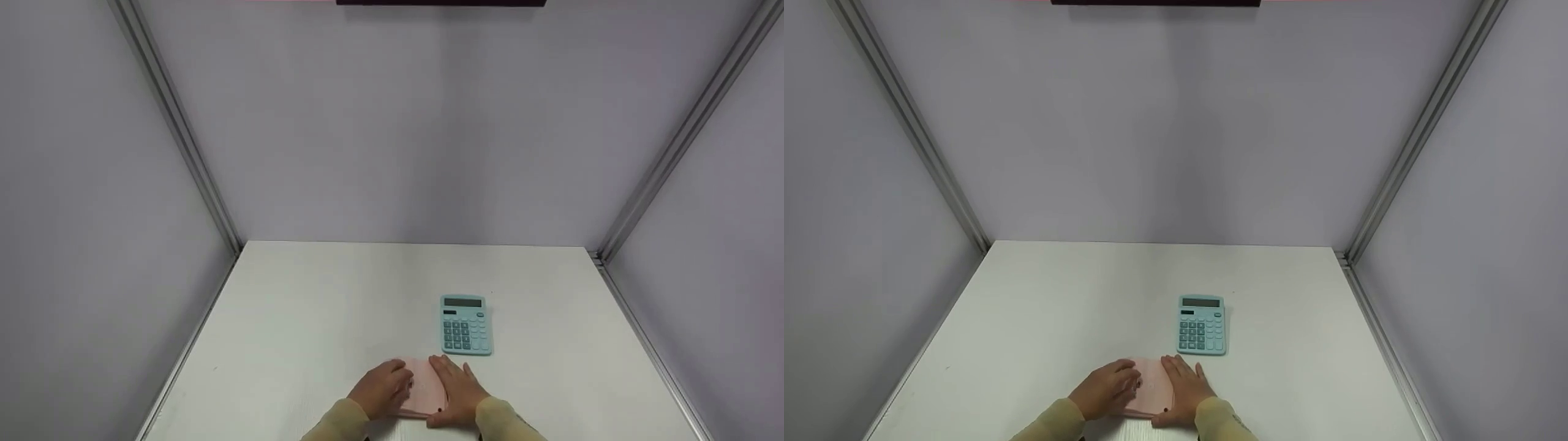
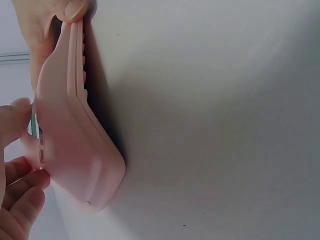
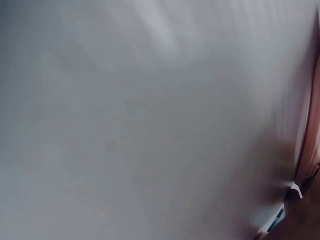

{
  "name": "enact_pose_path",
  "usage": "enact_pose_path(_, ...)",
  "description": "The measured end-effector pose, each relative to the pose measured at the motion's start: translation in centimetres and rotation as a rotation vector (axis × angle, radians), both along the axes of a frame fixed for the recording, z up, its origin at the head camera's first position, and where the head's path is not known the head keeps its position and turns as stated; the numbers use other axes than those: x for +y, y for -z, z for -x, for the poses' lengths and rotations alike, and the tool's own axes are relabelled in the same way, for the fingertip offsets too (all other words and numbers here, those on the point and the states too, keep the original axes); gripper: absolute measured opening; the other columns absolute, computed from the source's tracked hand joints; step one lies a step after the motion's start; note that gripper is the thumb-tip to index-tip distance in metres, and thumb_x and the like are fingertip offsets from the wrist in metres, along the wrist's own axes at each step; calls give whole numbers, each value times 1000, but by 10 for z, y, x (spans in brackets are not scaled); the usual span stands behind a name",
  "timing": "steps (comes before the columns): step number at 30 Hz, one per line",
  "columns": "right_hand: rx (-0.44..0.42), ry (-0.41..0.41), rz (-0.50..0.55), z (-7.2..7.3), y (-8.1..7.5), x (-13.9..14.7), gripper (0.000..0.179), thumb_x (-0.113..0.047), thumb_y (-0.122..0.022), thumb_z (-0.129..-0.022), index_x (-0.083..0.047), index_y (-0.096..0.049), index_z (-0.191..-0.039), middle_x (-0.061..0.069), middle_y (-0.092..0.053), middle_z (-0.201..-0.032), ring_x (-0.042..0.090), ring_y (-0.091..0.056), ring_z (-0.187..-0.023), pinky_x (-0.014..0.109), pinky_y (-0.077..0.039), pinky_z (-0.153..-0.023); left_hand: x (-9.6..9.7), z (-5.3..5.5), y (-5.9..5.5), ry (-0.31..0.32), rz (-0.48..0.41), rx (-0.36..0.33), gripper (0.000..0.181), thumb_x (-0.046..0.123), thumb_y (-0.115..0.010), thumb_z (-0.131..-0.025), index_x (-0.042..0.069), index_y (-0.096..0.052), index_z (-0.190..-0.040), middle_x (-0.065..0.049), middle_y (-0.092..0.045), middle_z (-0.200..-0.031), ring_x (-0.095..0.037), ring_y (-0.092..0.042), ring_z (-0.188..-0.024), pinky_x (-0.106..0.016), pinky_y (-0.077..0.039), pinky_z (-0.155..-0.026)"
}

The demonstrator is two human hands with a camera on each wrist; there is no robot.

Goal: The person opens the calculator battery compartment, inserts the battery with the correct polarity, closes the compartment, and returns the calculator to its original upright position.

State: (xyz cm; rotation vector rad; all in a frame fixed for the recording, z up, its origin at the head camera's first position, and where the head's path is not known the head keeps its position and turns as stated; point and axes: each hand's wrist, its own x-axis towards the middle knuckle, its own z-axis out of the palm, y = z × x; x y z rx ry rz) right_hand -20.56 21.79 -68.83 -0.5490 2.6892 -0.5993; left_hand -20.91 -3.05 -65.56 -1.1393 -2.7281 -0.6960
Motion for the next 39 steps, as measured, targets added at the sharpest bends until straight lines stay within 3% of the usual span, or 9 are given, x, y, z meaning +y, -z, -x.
enact_pose_path(9, -23, 10, 18, 0, 0, -4, 131, -84, -68, -53, -21, -15, -155, 1, -20, -159, 25, -13, -146, 60, -3, -114, -1, 0, 1, 22, 33, 111, 20, 22, -74, -85, 17, -69, -104, 4, -63, -105, -8, -62, -92, -25, -54, -82)
enact_pose_path(17, -13, 23, 12, 0, 3, -5, 132, -85, -67, -51, -24, -14, -155, -2, -19, -159, 22, -12, -146, 58, -3, -115, -4, -4, 1, 4, 43, 29, 21, 24, -73, -85, 18, -69, -104, 5, -62, -107, -10, -56, -99, -26, -51, -89)
enact_pose_path(22, 0, 15, 28, -1, 3, -5, 131, -85, -66, -52, -24, -13, -156, -1, -19, -159, 23, -12, -147, 59, -4, -115, -4, -7, 0, 10, 61, 39, 20, 22, -70, -88, 14, -69, -106, -1, -60, -109, -12, -57, -98, -27, -52, -86)
enact_pose_path(30, 5, 16, 4, -2, -3, -7, 132, -85, -66, -52, -22, -14, -156, 0, -19, -159, 24, -14, -146, 60, -5, -114, -1, -6, -2, -13, 148, 23, 22, 28, -67, -90, 19, -72, -110, 0, -66, -114, -13, -58, -96, -30, -53, -86)
enact_pose_path(35, 1, 17, 2, -3, -3, -7, 131, -85, -66, -53, -22, -14, -156, -1, -18, -160, 22, -13, -146, 59, -5, -115, -1, -9, 3, -29, 120, 29, 22, 27, -65, -91, 18, -72, -109, -2, -64, -114, -14, -57, -95, -31, -54, -85)
enact_pose_path(39, 10, 14, 0, -3, -2, -7, 130, -86, -65, -54, -23, -13, -156, -2, -18, -160, 22, -13, -146, 59, -6, -115, 0, -11, 8, -43, 96, 71, 20, 26, -64, -91, 17, -72, -107, -2, -61, -110, -13, -57, -92, -29, -54, -81)
